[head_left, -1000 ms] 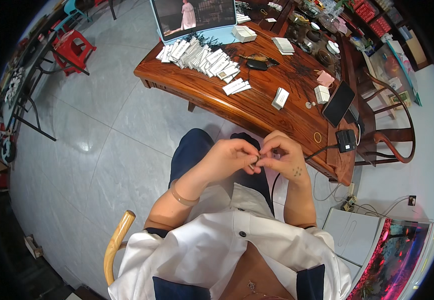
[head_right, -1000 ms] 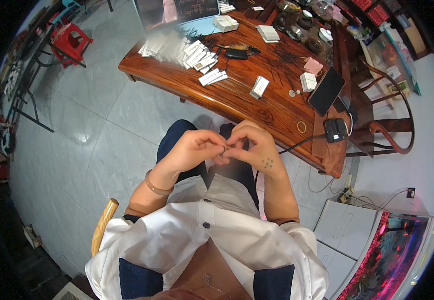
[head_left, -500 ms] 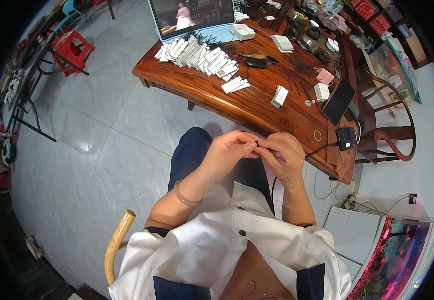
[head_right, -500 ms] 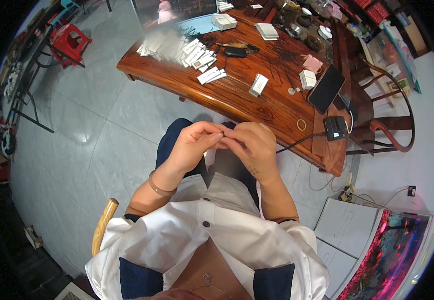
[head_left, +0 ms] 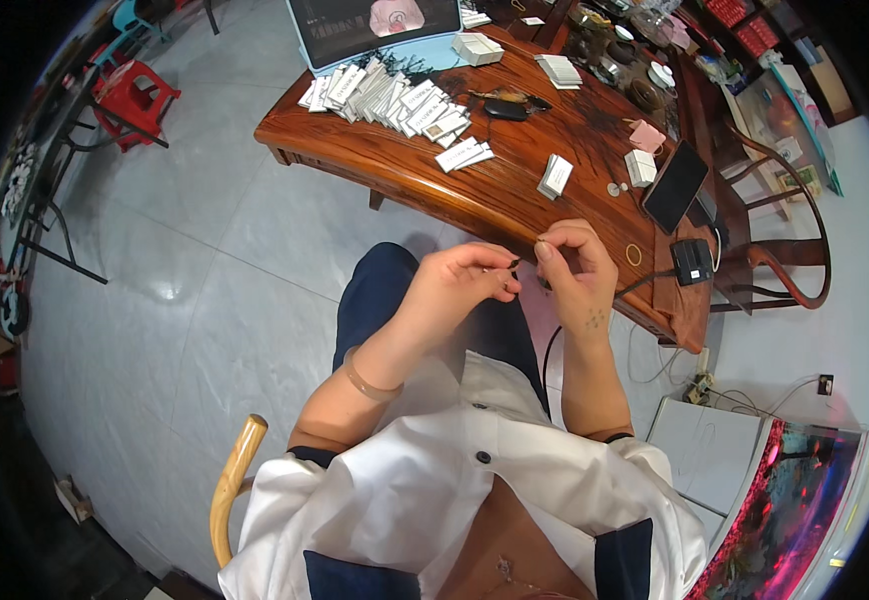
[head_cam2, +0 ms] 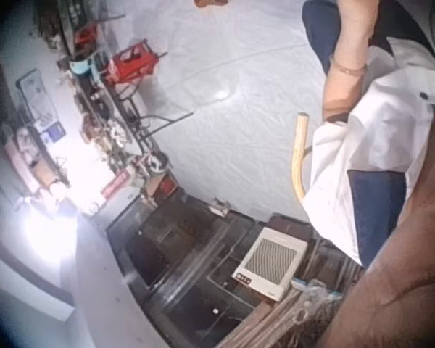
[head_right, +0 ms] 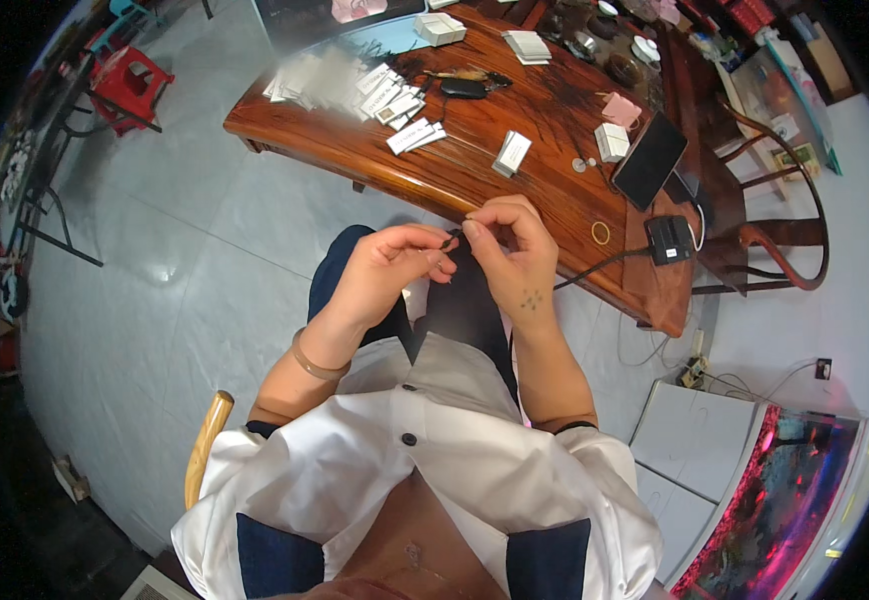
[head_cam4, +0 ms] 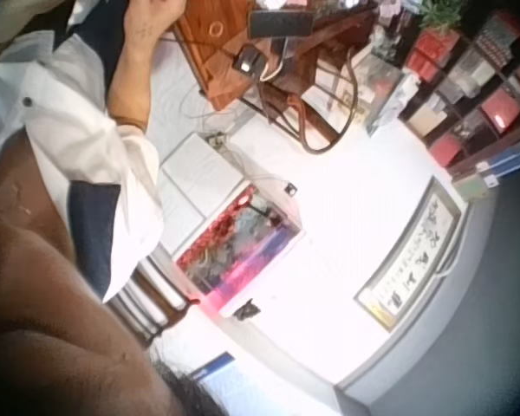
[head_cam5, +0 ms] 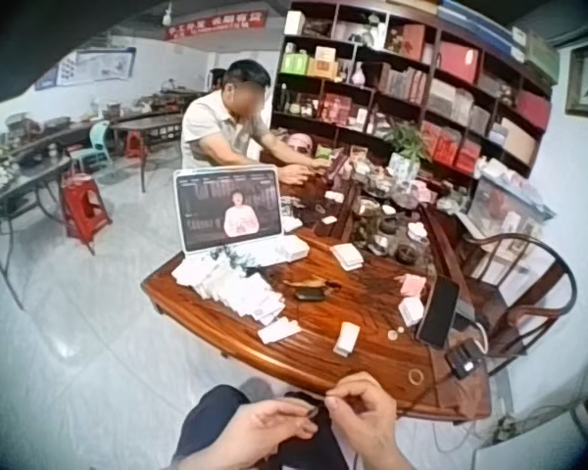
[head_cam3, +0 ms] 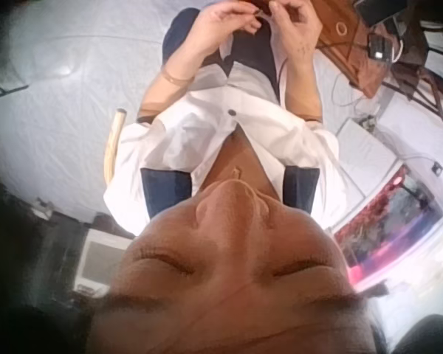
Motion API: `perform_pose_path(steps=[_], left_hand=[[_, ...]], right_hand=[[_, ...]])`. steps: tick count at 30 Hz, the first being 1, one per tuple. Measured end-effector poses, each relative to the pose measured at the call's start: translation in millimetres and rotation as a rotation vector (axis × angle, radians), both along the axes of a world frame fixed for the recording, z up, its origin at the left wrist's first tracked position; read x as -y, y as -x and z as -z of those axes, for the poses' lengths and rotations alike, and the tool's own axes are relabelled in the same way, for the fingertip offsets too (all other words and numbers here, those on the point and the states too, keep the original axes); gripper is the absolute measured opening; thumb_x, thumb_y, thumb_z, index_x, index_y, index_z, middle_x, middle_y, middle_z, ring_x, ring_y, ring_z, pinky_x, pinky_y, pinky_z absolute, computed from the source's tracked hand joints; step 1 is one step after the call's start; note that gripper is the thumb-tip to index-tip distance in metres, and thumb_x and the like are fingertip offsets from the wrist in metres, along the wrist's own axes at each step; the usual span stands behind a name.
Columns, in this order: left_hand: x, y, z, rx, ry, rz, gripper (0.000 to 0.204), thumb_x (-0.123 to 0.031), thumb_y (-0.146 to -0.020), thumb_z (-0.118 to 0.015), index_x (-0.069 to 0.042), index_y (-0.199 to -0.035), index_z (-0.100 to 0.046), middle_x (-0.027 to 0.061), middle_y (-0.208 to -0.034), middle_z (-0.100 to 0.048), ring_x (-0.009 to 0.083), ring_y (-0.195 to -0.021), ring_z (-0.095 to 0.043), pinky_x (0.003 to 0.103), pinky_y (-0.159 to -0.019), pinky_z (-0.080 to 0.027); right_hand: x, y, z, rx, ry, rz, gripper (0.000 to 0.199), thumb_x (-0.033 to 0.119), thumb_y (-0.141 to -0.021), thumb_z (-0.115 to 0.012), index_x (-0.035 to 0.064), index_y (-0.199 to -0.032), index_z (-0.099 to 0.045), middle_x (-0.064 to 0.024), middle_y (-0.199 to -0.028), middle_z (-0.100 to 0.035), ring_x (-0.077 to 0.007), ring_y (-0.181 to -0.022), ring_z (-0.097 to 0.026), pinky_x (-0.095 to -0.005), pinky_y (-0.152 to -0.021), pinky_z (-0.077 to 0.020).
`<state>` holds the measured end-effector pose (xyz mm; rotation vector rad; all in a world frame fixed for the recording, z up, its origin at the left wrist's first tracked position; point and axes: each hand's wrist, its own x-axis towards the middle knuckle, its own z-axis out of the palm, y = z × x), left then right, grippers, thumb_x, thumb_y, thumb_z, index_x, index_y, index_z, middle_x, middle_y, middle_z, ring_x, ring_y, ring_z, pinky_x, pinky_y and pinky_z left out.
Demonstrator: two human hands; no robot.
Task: The person assembles product boxes by hand, folding flat packaging boxes into shape and inserting product tags into them.
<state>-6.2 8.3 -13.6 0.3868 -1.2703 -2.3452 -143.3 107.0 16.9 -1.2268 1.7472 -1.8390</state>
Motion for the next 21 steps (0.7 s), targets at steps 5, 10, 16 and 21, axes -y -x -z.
perform_pose_path(steps=[5, 10, 16, 21], left_hand=[[3.9, 1.7, -1.9, 0.008, 0.052, -0.074, 0.007, 0.002, -0.087, -0.061, 0.006, -0.092, -0.064, 0.0137, -0.104, -0.062, 0.0166, -0.078, -0.065, 0.027, -0.067, -0.055], [3.1, 0.4, 1.1, 0.057, 0.118, -0.097, 0.007, 0.001, -0.087, -0.062, 0.005, -0.092, -0.064, 0.012, -0.102, -0.062, 0.0142, -0.073, -0.064, 0.025, -0.062, -0.052], [0.4, -0.4, -6.0, 0.139, 0.078, -0.031, 0.01, 0.001, -0.087, -0.062, 0.003, -0.096, -0.064, 0.01, -0.098, -0.064, 0.0127, -0.069, -0.063, 0.023, -0.06, -0.052], [0.5, 1.7, 2.5, 0.051, 0.232, -0.062, 0.01, 0.002, -0.088, -0.06, 0.004, -0.097, -0.063, 0.0083, -0.098, -0.064, 0.0131, -0.07, -0.064, 0.023, -0.059, -0.052]], right_hand=[[3.8, -2.8, -2.9, 0.079, 0.013, -0.038, 0.007, -0.003, -0.083, -0.065, -0.0007, -0.089, -0.061, -0.0055, -0.093, -0.056, -0.0091, -0.076, -0.054, -0.0216, -0.066, -0.0445], [2.7, -4.5, 1.7, 0.116, 0.026, -0.054, 0.007, -0.004, -0.083, -0.064, -0.0012, -0.089, -0.061, -0.0062, -0.093, -0.055, -0.0096, -0.076, -0.055, -0.0215, -0.065, -0.0452], [2.2, -4.4, 1.5, 0.114, 0.042, -0.111, 0.01, -0.004, -0.084, -0.062, -0.0005, -0.093, -0.06, -0.0072, -0.095, -0.055, -0.0106, -0.072, -0.056, -0.0236, -0.064, -0.0478], [3.0, -5.3, 0.6, 0.25, 0.071, -0.213, 0.008, 0.001, -0.09, -0.058, 0.0006, -0.098, -0.057, -0.0084, -0.093, -0.058, -0.0103, -0.068, -0.055, -0.0232, -0.062, -0.0481]])
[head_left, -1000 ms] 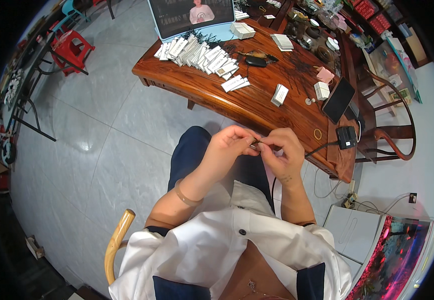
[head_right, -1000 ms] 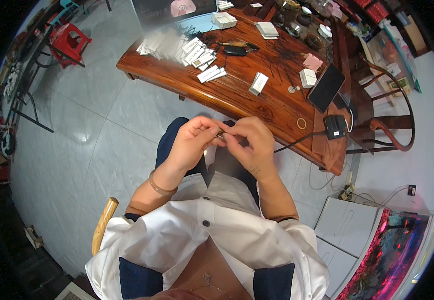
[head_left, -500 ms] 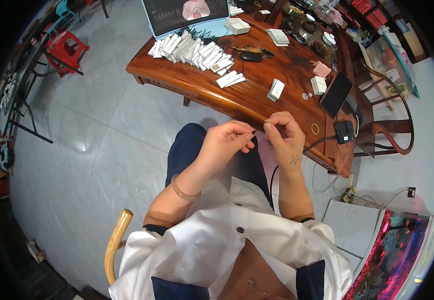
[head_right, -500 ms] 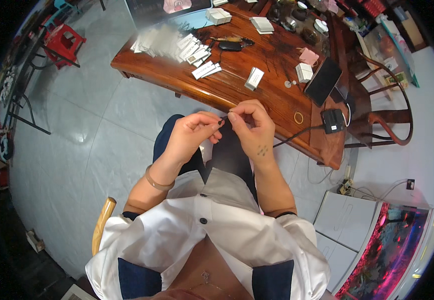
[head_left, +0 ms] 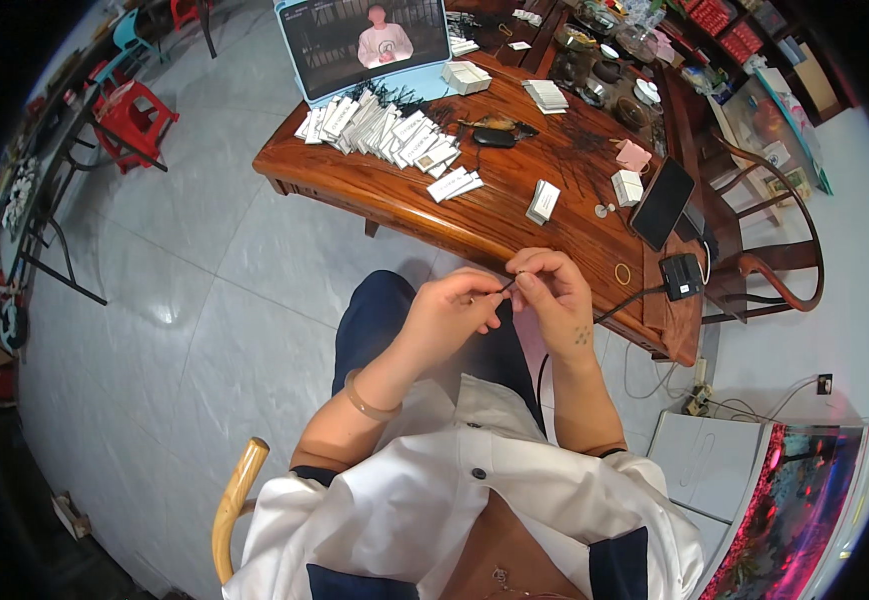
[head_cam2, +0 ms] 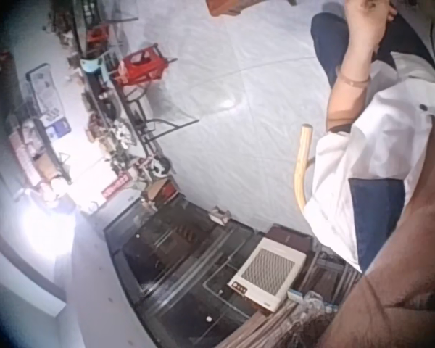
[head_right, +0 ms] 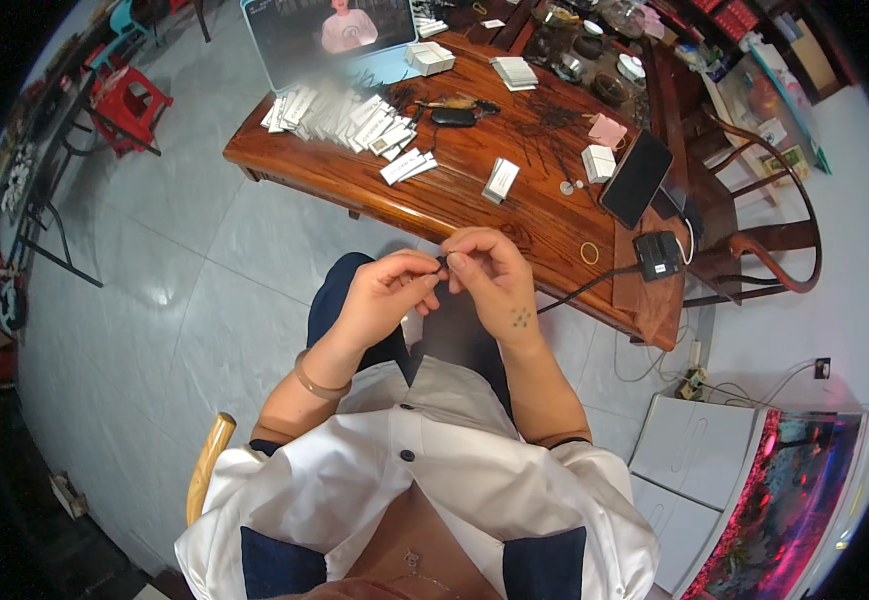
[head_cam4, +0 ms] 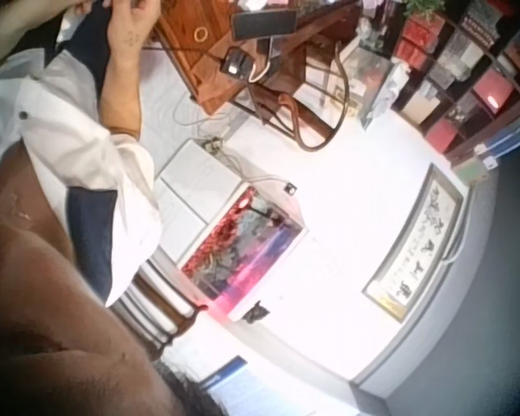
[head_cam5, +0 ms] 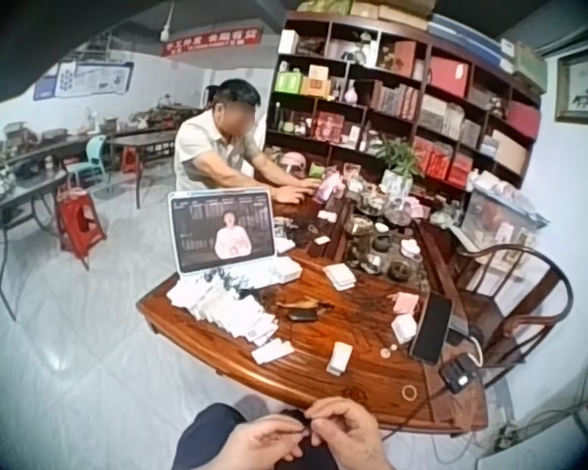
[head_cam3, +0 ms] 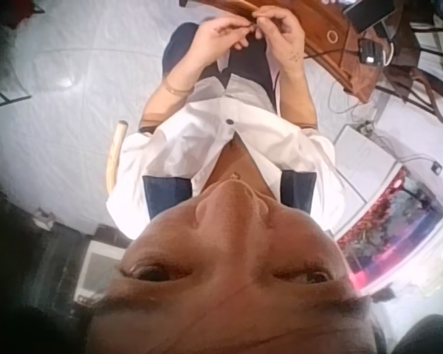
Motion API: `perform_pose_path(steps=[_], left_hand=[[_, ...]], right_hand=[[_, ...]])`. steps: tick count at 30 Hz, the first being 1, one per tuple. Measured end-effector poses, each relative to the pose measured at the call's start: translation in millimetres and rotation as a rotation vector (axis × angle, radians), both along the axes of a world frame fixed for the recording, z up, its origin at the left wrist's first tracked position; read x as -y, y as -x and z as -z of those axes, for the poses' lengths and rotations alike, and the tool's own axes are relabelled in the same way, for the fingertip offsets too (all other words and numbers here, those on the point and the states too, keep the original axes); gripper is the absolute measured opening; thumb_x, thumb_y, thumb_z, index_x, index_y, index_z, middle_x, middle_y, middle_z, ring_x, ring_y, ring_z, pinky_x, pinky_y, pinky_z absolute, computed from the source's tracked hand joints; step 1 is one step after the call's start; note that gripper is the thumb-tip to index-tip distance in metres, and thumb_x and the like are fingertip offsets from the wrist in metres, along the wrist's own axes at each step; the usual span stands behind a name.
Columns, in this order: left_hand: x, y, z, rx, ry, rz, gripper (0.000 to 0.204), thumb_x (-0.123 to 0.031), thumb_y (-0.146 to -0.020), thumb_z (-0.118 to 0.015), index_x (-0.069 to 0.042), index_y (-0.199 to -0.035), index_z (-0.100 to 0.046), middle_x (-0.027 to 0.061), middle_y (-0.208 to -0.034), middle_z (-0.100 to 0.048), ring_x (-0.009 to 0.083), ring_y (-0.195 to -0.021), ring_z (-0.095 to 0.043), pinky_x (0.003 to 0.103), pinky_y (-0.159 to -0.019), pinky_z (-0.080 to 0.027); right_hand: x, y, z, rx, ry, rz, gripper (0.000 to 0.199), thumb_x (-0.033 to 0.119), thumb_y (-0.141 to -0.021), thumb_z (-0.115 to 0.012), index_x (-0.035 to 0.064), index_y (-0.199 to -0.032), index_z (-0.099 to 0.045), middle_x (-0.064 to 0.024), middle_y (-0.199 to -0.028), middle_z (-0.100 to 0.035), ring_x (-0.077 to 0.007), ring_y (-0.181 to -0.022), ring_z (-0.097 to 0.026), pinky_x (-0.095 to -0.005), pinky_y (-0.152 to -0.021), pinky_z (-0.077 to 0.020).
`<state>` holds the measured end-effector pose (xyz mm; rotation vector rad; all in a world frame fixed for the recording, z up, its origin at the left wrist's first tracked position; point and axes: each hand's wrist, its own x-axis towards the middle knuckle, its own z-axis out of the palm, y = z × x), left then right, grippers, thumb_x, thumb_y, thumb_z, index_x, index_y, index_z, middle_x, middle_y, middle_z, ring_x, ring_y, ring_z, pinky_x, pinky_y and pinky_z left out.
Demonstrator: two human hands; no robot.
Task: The person assembles product boxes by hand, folding flat packaging boxes into shape and inserting product tags into them.
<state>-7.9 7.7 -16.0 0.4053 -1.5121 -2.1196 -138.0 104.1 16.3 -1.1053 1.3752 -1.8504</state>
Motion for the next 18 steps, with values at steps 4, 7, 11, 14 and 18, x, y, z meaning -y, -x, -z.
perform_pose_path(steps=[4, 7, 11, 14, 18], left_hand=[[-1, 0, -3, 0.022, 0.099, -0.03, 0.009, -0.001, -0.086, -0.063, 0.005, -0.093, -0.063, 0.0081, -0.097, -0.063, 0.0125, -0.068, -0.065, 0.022, -0.058, -0.051], [-2, -2, -4, 0.017, 0.252, -0.054, 0.008, 0.0, -0.084, -0.064, 0.005, -0.09, -0.063, 0.0092, -0.095, -0.063, 0.0133, -0.065, -0.065, 0.022, -0.057, -0.051], [-2, -4, -3, -0.012, 0.495, -0.089, 0.008, 0.007, -0.083, -0.06, 0.005, -0.089, -0.061, 0.0109, -0.094, -0.063, 0.0146, -0.071, -0.066, 0.021, -0.056, -0.051], [-2, -3, -9, -0.043, 0.516, -0.084, 0.007, 0.007, -0.083, -0.06, 0.005, -0.09, -0.061, 0.0106, -0.093, -0.063, 0.0153, -0.072, -0.067, 0.022, -0.056, -0.051], [-2, -2, -13, 0.027, 0.194, 0.04, 0.007, -0.002, -0.087, -0.062, 0.003, -0.092, -0.063, 0.0085, -0.093, -0.065, 0.0149, -0.073, -0.066, 0.024, -0.06, -0.053]], right_hand=[[-4, 3, 1, 0.249, -0.032, -0.158, 0.008, 0.008, -0.095, -0.052, 0.0018, -0.099, -0.051, -0.0097, -0.087, -0.059, -0.0103, -0.062, -0.053, -0.0222, -0.054, -0.0454], [-2, 2, 4, 0.329, 0.018, -0.186, 0.007, 0.008, -0.096, -0.051, 0.0025, -0.1, -0.048, -0.01, -0.082, -0.058, -0.0115, -0.058, -0.052, -0.0223, -0.049, -0.0428], [-3, 2, 0, 0.356, 0.021, -0.13, 0.007, 0.008, -0.096, -0.05, 0.0024, -0.101, -0.048, -0.0098, -0.079, -0.057, -0.0129, -0.055, -0.052, -0.0228, -0.046, -0.0417], [-5, 3, -4, 0.436, 0.15, -0.069, 0.007, 0.007, -0.096, -0.05, 0.002, -0.101, -0.048, -0.0102, -0.079, -0.058, -0.0129, -0.055, -0.052, -0.0233, -0.046, -0.0422], [-7, 6, -2, 0.174, 0.048, -0.11, 0.007, 0.002, -0.094, -0.05, 0.0022, -0.101, -0.049, -0.0117, -0.085, -0.061, -0.0106, -0.058, -0.052, -0.0229, -0.053, -0.0441]])
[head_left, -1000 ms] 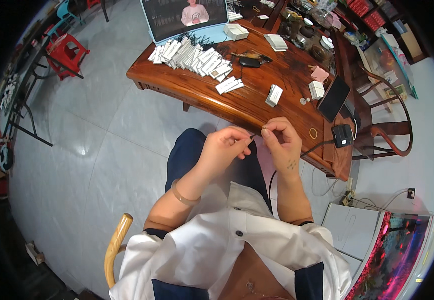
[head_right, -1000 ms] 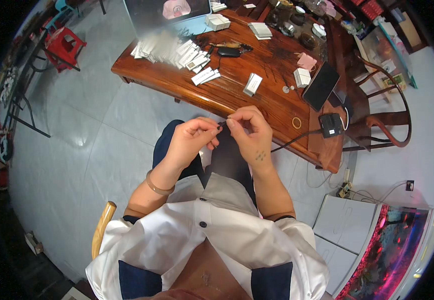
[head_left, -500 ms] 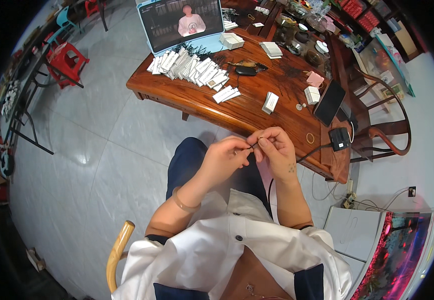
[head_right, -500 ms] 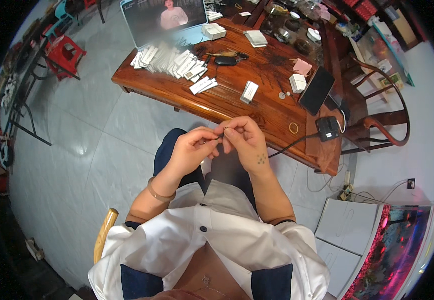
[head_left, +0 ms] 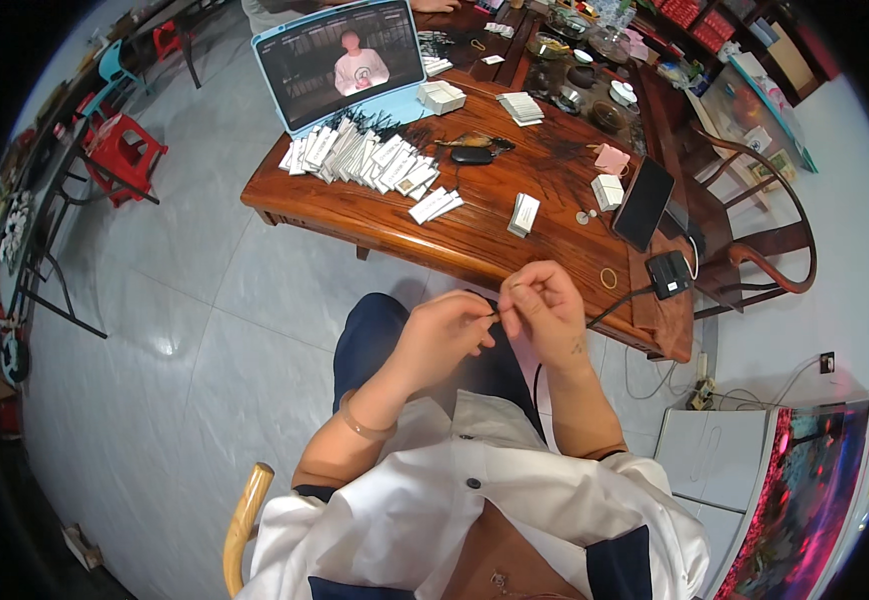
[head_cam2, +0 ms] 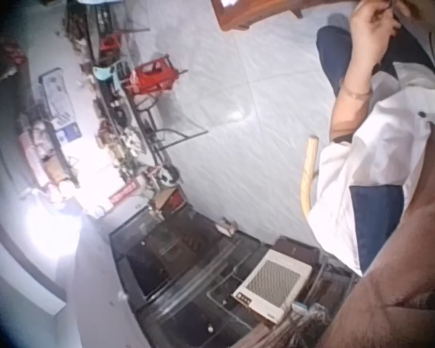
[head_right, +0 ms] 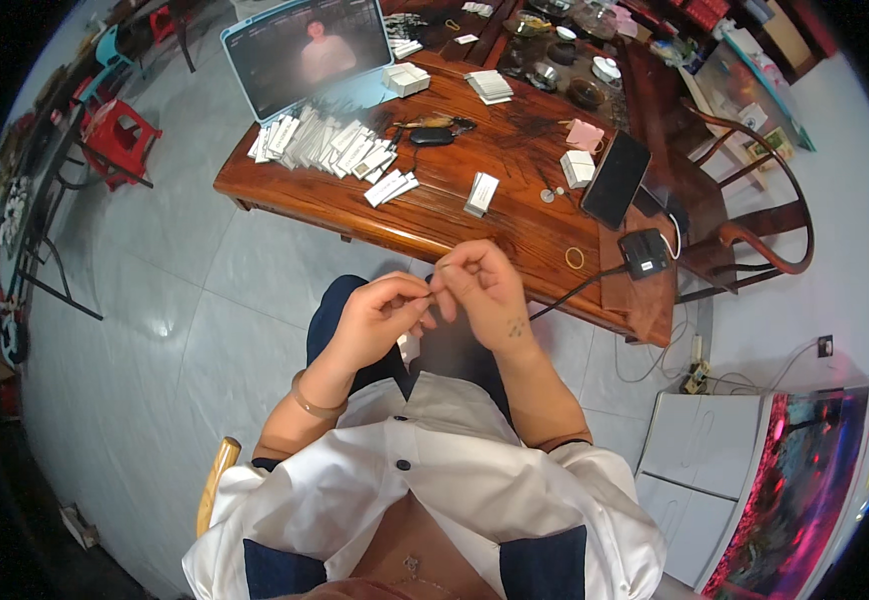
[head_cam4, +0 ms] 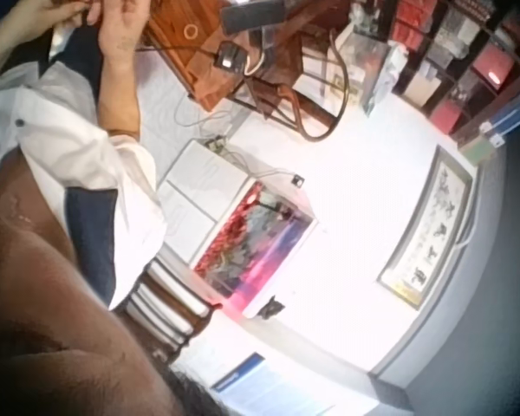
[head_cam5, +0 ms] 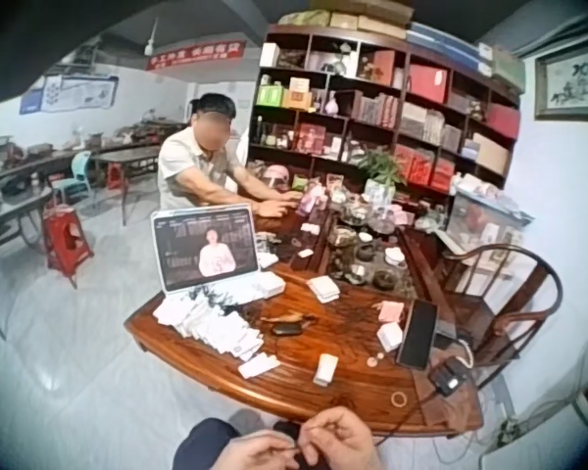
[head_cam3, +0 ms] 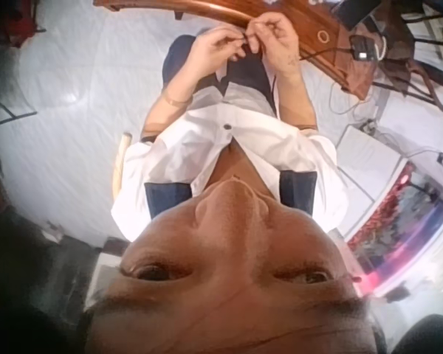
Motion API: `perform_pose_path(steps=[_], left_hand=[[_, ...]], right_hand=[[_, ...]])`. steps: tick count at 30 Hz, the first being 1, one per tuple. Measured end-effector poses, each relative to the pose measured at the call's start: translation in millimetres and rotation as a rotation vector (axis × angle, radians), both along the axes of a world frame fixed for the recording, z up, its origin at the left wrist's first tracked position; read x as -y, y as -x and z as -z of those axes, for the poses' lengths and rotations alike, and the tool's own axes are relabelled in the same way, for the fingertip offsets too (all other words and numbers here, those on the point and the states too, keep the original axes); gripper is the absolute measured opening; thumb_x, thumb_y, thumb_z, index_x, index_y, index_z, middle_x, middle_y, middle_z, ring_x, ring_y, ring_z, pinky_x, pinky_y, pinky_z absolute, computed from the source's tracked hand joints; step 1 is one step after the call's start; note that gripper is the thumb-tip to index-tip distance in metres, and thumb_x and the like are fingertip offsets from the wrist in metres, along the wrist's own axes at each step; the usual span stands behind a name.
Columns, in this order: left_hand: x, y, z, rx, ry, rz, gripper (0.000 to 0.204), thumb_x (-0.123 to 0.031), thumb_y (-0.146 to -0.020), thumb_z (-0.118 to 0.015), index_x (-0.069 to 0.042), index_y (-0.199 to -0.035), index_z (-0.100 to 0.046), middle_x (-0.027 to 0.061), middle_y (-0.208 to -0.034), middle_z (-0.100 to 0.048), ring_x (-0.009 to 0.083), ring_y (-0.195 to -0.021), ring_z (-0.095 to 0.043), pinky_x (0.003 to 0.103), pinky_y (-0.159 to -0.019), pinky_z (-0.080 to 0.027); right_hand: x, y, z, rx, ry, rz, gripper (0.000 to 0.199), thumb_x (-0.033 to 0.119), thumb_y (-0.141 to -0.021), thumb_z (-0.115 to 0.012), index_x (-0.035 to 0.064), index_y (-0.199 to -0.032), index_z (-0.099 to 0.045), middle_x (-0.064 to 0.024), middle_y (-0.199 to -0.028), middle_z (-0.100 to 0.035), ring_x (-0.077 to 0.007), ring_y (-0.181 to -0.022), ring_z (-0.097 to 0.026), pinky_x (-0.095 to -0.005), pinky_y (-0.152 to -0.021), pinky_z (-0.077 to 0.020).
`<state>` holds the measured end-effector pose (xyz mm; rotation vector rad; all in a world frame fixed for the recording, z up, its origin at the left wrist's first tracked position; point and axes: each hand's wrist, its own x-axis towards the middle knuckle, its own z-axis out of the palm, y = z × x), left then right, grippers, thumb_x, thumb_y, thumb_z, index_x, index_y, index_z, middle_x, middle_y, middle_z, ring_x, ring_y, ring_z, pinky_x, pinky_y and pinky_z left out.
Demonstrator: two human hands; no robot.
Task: The person assembles product boxes by hand, folding flat packaging boxes into shape and inserting product tags into them.
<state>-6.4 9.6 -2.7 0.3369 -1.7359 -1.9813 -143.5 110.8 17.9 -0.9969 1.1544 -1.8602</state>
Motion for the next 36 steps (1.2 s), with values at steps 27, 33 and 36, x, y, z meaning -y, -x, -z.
perform_pose_path(steps=[27, 33, 36], left_hand=[[-7, 2, 24, -0.022, -0.078, -0.056, 0.013, -0.008, -0.086, -0.067, -0.004, -0.098, -0.063, 0.0073, -0.083, -0.068, 0.0094, -0.069, -0.064, 0.022, -0.058, -0.049], [-3, -1, 15, 0.207, 0.188, 0.05, 0.013, 0.001, -0.089, -0.061, 0.001, -0.102, -0.059, 0.0073, -0.094, -0.067, 0.0078, -0.084, -0.062, 0.019, -0.069, -0.048], [-2, -2, 25, 0.155, 0.077, 0.151, 0.015, -0.007, -0.088, -0.063, 0.0, -0.102, -0.065, 0.0063, -0.087, -0.068, 0.0111, -0.071, -0.061, 0.025, -0.065, -0.049]], right_hand=[[-15, 5, 20, -0.465, -0.134, 0.1, 0.017, 0.002, -0.081, -0.068, 0.0007, -0.098, -0.068, -0.0088, -0.1, -0.062, -0.0184, -0.092, -0.062, -0.029, -0.077, -0.0513], [-18, 11, 10, -0.656, -0.062, 0.186, 0.016, 0.004, -0.083, -0.066, 0.0023, -0.098, -0.069, -0.0086, -0.101, -0.062, -0.0196, -0.091, -0.06, -0.0295, -0.078, -0.0488], [-19, 9, 8, -0.704, -0.063, 0.179, 0.015, 0.003, -0.084, -0.065, 0.0011, -0.098, -0.069, -0.0094, -0.107, -0.059, -0.0193, -0.091, -0.059, -0.0289, -0.08, -0.0475]])
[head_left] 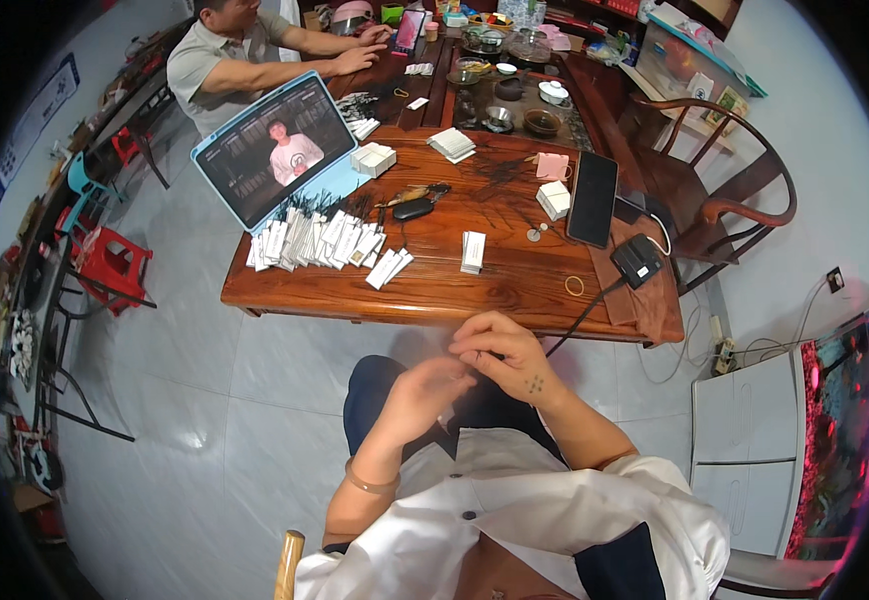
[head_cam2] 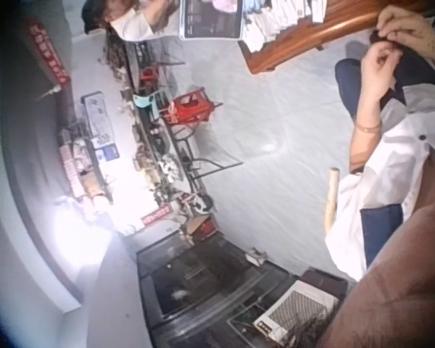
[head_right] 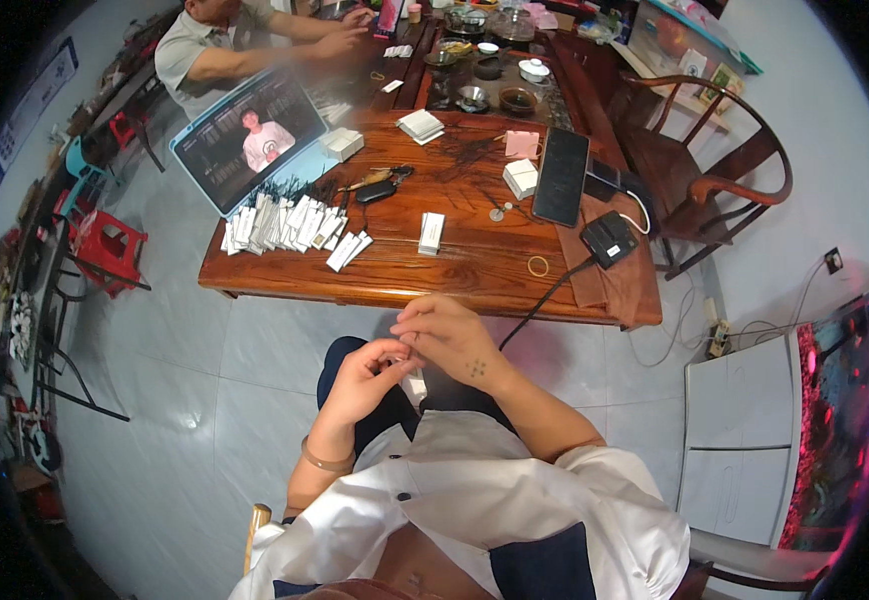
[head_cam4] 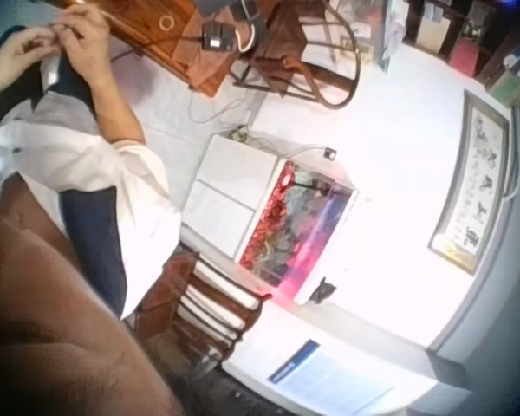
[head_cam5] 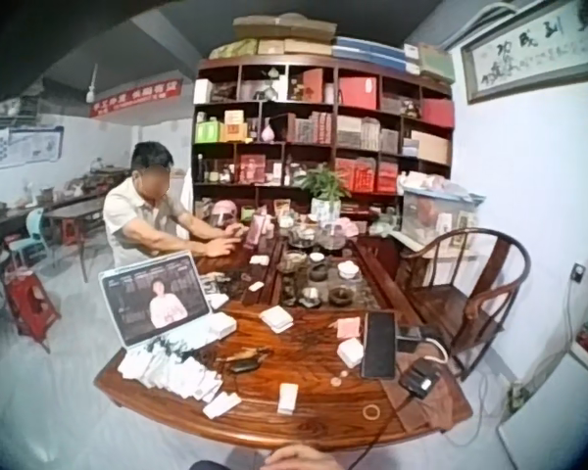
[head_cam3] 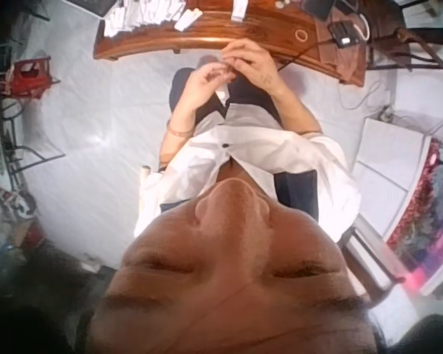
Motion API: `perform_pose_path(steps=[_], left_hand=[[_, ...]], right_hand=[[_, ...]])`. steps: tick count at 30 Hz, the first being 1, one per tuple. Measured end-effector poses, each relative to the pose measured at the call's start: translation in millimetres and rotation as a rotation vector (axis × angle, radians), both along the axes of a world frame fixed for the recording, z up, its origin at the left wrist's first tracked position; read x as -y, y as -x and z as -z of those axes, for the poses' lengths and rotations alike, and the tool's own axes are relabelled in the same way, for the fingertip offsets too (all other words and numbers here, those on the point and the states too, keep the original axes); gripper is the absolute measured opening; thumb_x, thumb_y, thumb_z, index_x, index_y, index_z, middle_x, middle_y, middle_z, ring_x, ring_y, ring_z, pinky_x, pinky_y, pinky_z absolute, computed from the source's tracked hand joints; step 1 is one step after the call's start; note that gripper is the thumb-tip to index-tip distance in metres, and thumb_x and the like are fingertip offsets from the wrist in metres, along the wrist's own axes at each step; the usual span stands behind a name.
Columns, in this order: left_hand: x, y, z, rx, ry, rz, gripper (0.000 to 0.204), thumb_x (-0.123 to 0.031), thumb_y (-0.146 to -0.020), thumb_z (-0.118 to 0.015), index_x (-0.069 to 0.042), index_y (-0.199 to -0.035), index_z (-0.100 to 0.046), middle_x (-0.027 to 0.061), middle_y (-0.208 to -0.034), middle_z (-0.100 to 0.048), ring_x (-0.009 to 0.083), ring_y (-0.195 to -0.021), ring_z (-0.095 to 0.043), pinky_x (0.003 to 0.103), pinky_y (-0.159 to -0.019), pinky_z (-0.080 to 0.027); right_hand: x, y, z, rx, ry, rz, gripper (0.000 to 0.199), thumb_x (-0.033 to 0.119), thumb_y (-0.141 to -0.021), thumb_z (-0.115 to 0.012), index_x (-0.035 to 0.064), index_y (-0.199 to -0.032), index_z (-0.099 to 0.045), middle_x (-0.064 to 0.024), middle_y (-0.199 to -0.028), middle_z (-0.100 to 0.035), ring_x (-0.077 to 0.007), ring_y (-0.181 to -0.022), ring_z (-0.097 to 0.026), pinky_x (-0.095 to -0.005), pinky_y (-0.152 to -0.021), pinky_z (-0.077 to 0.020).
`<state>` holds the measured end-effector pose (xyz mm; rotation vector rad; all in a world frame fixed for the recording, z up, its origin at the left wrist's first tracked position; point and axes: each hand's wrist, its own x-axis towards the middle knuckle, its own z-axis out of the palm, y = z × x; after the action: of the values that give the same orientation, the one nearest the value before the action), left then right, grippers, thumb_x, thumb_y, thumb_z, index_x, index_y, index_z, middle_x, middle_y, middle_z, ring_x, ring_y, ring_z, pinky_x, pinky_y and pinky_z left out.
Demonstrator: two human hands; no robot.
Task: The person assembles product boxes by hand, folding flat packaging boxes into shape and inserting product tags into them.
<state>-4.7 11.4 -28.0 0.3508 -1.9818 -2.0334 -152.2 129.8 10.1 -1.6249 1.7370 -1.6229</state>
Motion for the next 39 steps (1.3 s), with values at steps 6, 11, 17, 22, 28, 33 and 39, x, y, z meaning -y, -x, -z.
perform_pose_path(steps=[6, 11, 17, 22, 28, 33, 39], left_hand=[[-5, 5, -7, -0.054, -0.332, 0.113, 0.019, -0.006, -0.095, -0.048, 0.002, -0.104, -0.063, 0.008, -0.09, -0.066, 0.0147, -0.081, -0.058, 0.028, -0.078, -0.045], [-8, 7, -7, -0.06, -0.327, 0.092, 0.018, -0.005, -0.095, -0.049, 0.003, -0.1, -0.064, 0.0059, -0.084, -0.063, 0.0142, -0.082, -0.058, 0.027, -0.078, -0.044], [-8, 7, -2, -0.04, -0.044, 0.041, 0.024, -0.004, -0.092, -0.052, 0.003, -0.112, -0.062, 0.0079, -0.094, -0.066, 0.0132, -0.083, -0.06, 0.028, -0.075, -0.049], [-12, 7, -11, -0.065, 0.222, -0.021, 0.019, -0.005, -0.089, -0.055, 0.003, -0.104, -0.063, 0.0105, -0.083, -0.065, 0.0156, -0.074, -0.064, 0.028, -0.063, -0.05], [-11, 9, -18, -0.009, 0.213, 0.061, 0.016, -0.007, -0.091, -0.054, 0.002, -0.1, -0.064, 0.0098, -0.084, -0.065, 0.0156, -0.073, -0.064, 0.028, -0.065, -0.051], [-5, 9, -4, 0.044, -0.248, 0.07, 0.016, -0.005, -0.095, -0.051, 0.003, -0.106, -0.06, 0.0116, -0.094, -0.066, 0.0188, -0.074, -0.066, 0.026, -0.065, -0.052], [-7, 10, -9, 0.016, -0.303, 0.037, 0.022, -0.005, -0.096, -0.051, 0.003, -0.115, -0.054, 0.0139, -0.099, -0.066, 0.0192, -0.077, -0.066, 0.027, -0.066, -0.053]], right_hand=[[-6, -2, 2, 0.131, -0.056, -0.091, 0.016, 0.002, -0.087, -0.061, -0.0002, -0.101, -0.068, -0.0103, -0.111, -0.056, -0.0187, -0.094, -0.059, -0.0268, -0.078, -0.0481], [-8, -1, 4, 0.103, 0.004, -0.101, 0.016, 0.003, -0.091, -0.057, -0.0033, -0.102, -0.068, -0.0107, -0.109, -0.056, -0.0156, -0.082, -0.06, -0.024, -0.069, -0.0488], [-9, -2, 3, 0.222, 0.026, -0.139, 0.017, 0.004, -0.091, -0.056, -0.0011, -0.101, -0.067, -0.0083, -0.093, -0.063, -0.0124, -0.072, -0.062, -0.024, -0.063, -0.0495], [-12, -7, 6, 0.704, -0.137, -0.043, 0.017, 0.008, -0.094, -0.055, -0.0037, -0.1, -0.066, -0.0045, -0.067, -0.058, -0.0085, -0.054, -0.052, -0.0205, -0.048, -0.041], [-12, -6, 4, 0.658, -0.021, 0.041, 0.019, 0.008, -0.095, -0.051, -0.001, -0.101, -0.067, -0.0008, -0.064, -0.056, -0.0043, -0.052, -0.047, -0.0196, -0.047, -0.036], [-4, -5, 0, 0.572, -0.116, -0.063, 0.017, 0.007, -0.093, -0.055, -0.0018, -0.101, -0.067, -0.0043, -0.076, -0.061, -0.0069, -0.057, -0.054, -0.0198, -0.05, -0.0411], [-1, 10, 7, 0.254, 0.018, 0.032, 0.016, 0.006, -0.091, -0.058, -0.001, -0.1, -0.068, -0.008, -0.095, -0.063, -0.0088, -0.071, -0.06, -0.0207, -0.06, -0.0469]])
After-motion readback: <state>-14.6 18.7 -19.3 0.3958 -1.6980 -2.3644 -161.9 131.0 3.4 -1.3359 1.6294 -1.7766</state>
